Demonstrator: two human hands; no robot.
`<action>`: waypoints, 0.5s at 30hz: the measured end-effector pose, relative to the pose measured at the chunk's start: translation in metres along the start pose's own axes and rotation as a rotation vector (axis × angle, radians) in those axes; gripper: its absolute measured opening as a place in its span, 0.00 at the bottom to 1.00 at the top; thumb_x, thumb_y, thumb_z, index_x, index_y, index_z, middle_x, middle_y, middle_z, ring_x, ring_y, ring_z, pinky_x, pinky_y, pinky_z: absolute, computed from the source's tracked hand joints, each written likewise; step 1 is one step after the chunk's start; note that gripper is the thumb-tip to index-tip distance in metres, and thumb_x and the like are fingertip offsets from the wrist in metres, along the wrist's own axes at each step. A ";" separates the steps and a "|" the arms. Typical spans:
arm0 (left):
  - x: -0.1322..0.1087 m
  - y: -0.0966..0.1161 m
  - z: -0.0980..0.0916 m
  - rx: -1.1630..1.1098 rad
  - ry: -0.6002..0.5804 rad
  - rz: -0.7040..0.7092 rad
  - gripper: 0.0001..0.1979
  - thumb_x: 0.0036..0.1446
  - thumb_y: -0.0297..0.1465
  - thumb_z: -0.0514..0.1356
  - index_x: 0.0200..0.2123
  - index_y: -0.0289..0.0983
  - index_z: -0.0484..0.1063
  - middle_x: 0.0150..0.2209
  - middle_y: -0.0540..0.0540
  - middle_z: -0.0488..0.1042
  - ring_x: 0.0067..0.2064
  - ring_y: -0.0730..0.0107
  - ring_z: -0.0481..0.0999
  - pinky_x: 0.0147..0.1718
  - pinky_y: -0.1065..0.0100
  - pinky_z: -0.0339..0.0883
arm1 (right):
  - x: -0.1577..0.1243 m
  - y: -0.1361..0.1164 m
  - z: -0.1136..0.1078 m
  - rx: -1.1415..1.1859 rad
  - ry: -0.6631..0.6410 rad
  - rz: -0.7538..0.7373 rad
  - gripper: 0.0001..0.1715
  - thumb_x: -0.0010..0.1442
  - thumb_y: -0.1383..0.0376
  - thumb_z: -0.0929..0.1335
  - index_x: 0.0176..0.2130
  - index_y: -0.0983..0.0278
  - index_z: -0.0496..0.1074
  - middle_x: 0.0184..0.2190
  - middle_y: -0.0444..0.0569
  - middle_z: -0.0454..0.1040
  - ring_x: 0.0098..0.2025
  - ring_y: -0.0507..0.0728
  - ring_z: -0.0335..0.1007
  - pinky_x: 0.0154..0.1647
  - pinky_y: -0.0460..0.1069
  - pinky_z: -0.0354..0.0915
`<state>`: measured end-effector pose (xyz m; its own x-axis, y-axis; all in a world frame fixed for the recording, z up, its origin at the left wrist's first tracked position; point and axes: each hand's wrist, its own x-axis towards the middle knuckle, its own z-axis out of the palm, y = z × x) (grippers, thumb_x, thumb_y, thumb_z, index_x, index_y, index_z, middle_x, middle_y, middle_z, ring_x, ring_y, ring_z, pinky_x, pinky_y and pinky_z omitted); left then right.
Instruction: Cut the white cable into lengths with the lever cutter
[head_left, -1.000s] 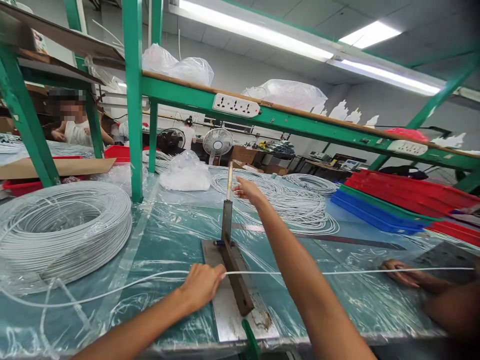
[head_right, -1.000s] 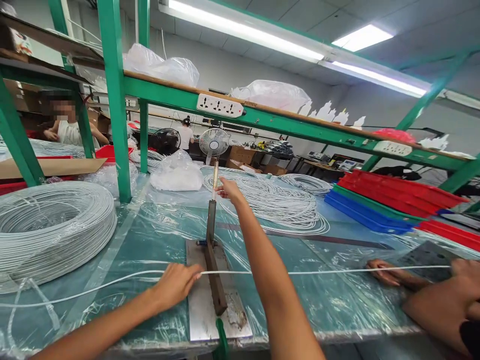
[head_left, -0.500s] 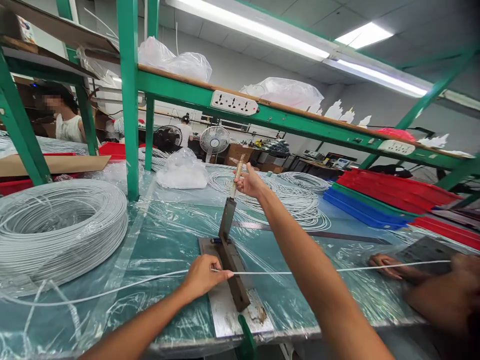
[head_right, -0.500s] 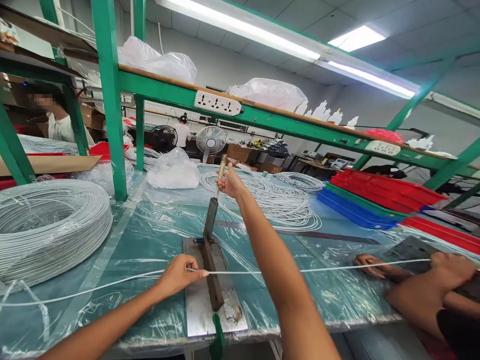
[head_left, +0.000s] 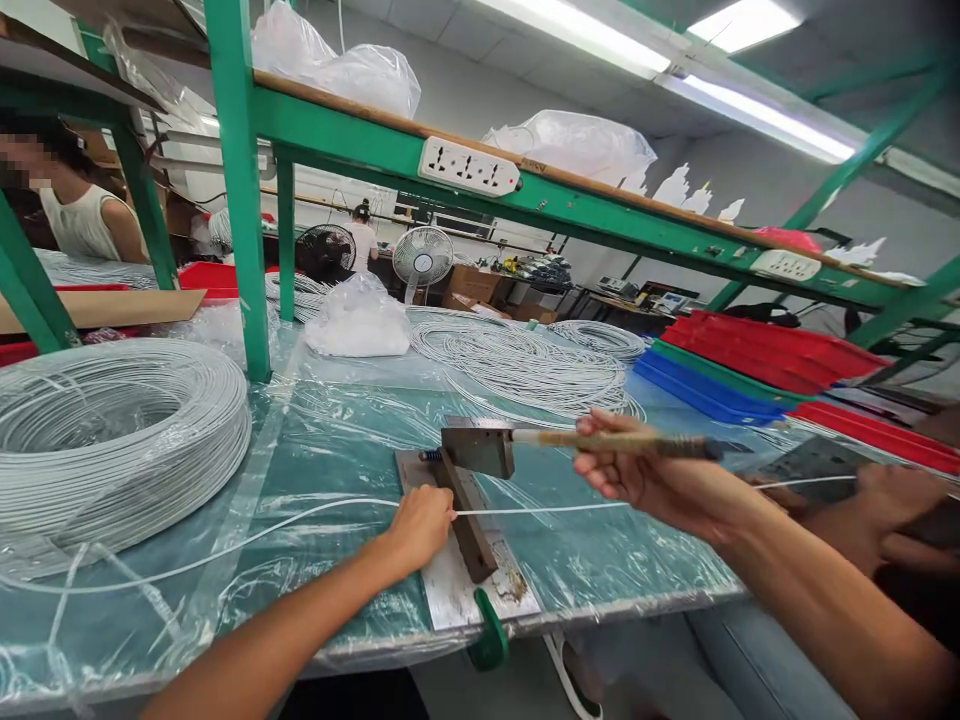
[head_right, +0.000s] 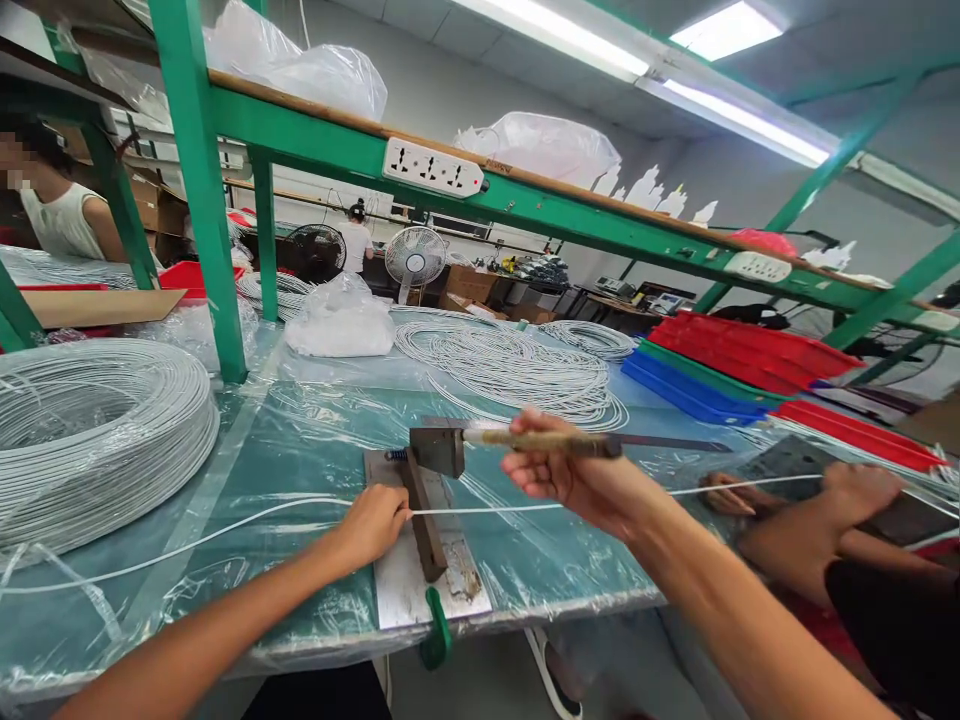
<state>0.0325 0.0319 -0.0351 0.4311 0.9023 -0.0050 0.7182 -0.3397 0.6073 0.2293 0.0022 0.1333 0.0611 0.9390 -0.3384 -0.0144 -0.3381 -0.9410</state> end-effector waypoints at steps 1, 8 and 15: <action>0.001 0.000 0.001 -0.007 -0.001 0.003 0.08 0.59 0.27 0.54 0.34 0.35 0.73 0.37 0.41 0.76 0.41 0.57 0.75 0.35 0.67 0.60 | -0.008 0.009 -0.004 0.000 0.003 0.014 0.11 0.64 0.64 0.62 0.30 0.63 0.65 0.20 0.50 0.71 0.18 0.50 0.67 0.20 0.41 0.63; 0.008 -0.005 0.009 -0.113 0.091 -0.037 0.10 0.58 0.37 0.58 0.30 0.36 0.71 0.33 0.46 0.75 0.39 0.62 0.74 0.29 0.69 0.54 | -0.043 0.073 -0.022 -0.035 -0.043 0.141 0.35 0.52 0.60 0.71 0.58 0.61 0.61 0.27 0.48 0.72 0.19 0.50 0.65 0.16 0.41 0.62; 0.017 0.001 0.017 -0.201 0.131 -0.173 0.15 0.52 0.38 0.63 0.21 0.36 0.67 0.22 0.51 0.68 0.28 0.70 0.68 0.24 0.71 0.47 | -0.047 0.099 -0.021 -0.041 -0.074 0.237 0.25 0.51 0.57 0.67 0.47 0.65 0.68 0.22 0.45 0.66 0.15 0.48 0.61 0.12 0.41 0.55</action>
<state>0.0494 0.0426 -0.0481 0.2281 0.9732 -0.0280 0.6467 -0.1299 0.7516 0.2456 -0.0766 0.0558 -0.0120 0.8350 -0.5502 0.0208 -0.5499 -0.8350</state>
